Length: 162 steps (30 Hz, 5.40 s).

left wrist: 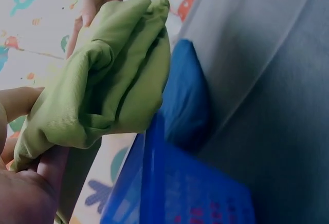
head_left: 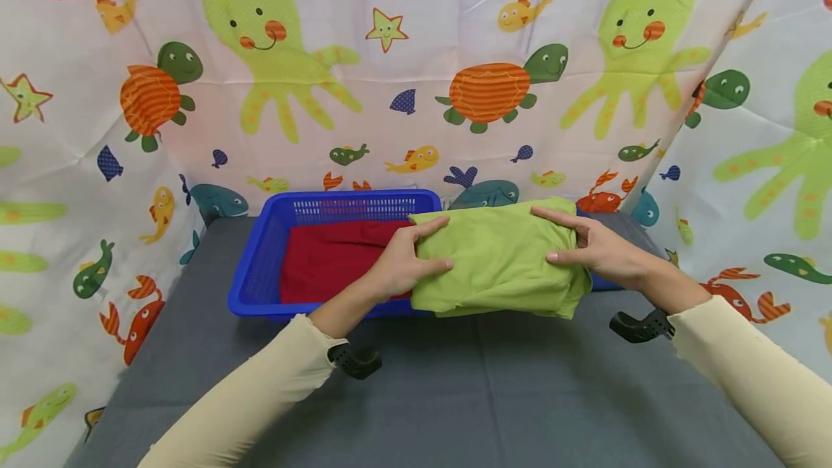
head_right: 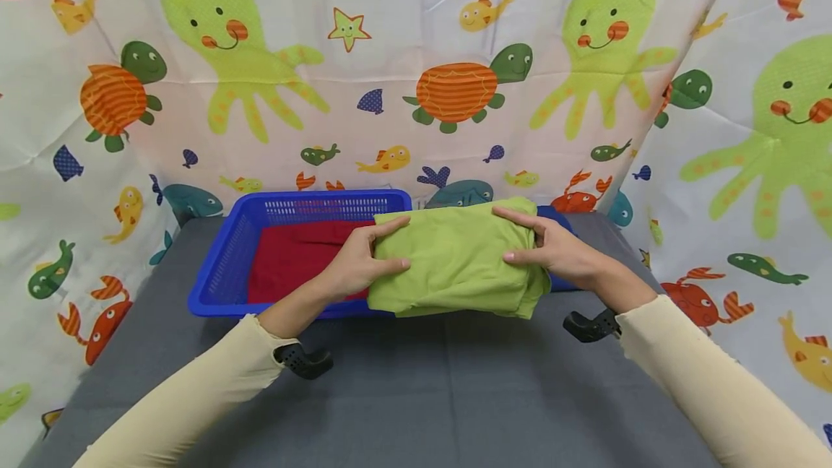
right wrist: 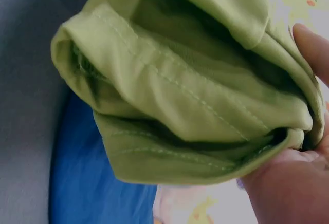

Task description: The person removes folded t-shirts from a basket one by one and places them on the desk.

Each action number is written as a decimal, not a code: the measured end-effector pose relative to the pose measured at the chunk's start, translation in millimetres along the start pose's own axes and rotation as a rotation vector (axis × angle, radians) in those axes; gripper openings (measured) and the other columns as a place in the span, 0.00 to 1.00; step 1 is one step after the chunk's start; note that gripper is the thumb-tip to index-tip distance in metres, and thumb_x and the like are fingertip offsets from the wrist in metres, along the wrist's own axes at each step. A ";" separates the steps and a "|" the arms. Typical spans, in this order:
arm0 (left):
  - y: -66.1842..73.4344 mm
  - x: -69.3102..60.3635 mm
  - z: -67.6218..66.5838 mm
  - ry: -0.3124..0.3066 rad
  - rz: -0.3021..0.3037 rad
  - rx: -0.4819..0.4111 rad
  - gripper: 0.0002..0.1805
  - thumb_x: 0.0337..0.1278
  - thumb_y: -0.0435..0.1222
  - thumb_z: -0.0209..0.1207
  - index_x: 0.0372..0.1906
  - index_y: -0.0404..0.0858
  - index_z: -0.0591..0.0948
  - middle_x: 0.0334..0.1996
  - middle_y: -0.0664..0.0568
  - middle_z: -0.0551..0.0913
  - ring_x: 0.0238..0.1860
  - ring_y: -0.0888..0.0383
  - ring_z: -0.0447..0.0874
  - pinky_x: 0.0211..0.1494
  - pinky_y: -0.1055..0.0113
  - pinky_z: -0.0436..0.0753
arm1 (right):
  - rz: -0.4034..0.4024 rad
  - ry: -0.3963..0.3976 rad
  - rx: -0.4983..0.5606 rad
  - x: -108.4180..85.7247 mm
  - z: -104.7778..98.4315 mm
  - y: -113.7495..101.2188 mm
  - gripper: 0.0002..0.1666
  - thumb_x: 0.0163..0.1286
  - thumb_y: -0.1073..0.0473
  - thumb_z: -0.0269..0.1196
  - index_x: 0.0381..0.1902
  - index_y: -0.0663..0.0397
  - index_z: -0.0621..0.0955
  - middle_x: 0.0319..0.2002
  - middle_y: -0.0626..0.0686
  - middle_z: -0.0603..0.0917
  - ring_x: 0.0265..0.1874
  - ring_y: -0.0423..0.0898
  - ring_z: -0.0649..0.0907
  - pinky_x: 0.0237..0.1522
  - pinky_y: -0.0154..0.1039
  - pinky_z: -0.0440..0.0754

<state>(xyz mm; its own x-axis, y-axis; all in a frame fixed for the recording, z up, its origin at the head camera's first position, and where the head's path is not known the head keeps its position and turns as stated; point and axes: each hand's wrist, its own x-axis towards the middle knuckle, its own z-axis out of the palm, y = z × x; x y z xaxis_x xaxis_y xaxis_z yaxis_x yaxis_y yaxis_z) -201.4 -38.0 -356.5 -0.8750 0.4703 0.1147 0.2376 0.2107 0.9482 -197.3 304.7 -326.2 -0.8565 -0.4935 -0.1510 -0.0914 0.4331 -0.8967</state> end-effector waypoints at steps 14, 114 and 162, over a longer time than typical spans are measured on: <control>8.6 9.9 56.7 -0.064 0.057 -0.068 0.44 0.57 0.30 0.68 0.78 0.38 0.63 0.62 0.38 0.77 0.43 0.61 0.80 0.40 0.74 0.84 | 0.055 0.066 -0.198 -39.5 -34.1 23.0 0.44 0.73 0.57 0.63 0.81 0.38 0.58 0.81 0.58 0.50 0.61 0.25 0.64 0.51 0.27 0.74; -16.2 -47.1 64.3 -0.249 -0.203 -0.154 0.19 0.72 0.35 0.58 0.64 0.43 0.78 0.50 0.47 0.83 0.49 0.45 0.87 0.48 0.55 0.88 | 0.067 0.082 -0.453 -89.8 -29.7 56.8 0.34 0.80 0.55 0.55 0.78 0.59 0.62 0.69 0.71 0.71 0.52 0.16 0.72 0.45 0.30 0.83; -43.2 -71.2 -136.7 0.031 -0.266 -0.061 0.30 0.77 0.50 0.49 0.75 0.41 0.65 0.67 0.38 0.74 0.56 0.55 0.84 0.67 0.47 0.80 | -0.102 -0.130 -0.003 98.9 95.9 -37.7 0.34 0.78 0.50 0.57 0.79 0.41 0.62 0.74 0.61 0.69 0.70 0.61 0.75 0.69 0.59 0.74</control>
<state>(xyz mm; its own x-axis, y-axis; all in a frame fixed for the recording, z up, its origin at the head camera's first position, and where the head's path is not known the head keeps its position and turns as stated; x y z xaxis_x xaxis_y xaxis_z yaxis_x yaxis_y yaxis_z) -207.0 -197.7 -365.2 -0.9159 0.3788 -0.1331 -0.0278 0.2708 0.9622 -229.8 167.3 -347.3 -0.7698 -0.6284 -0.1117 -0.1764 0.3776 -0.9090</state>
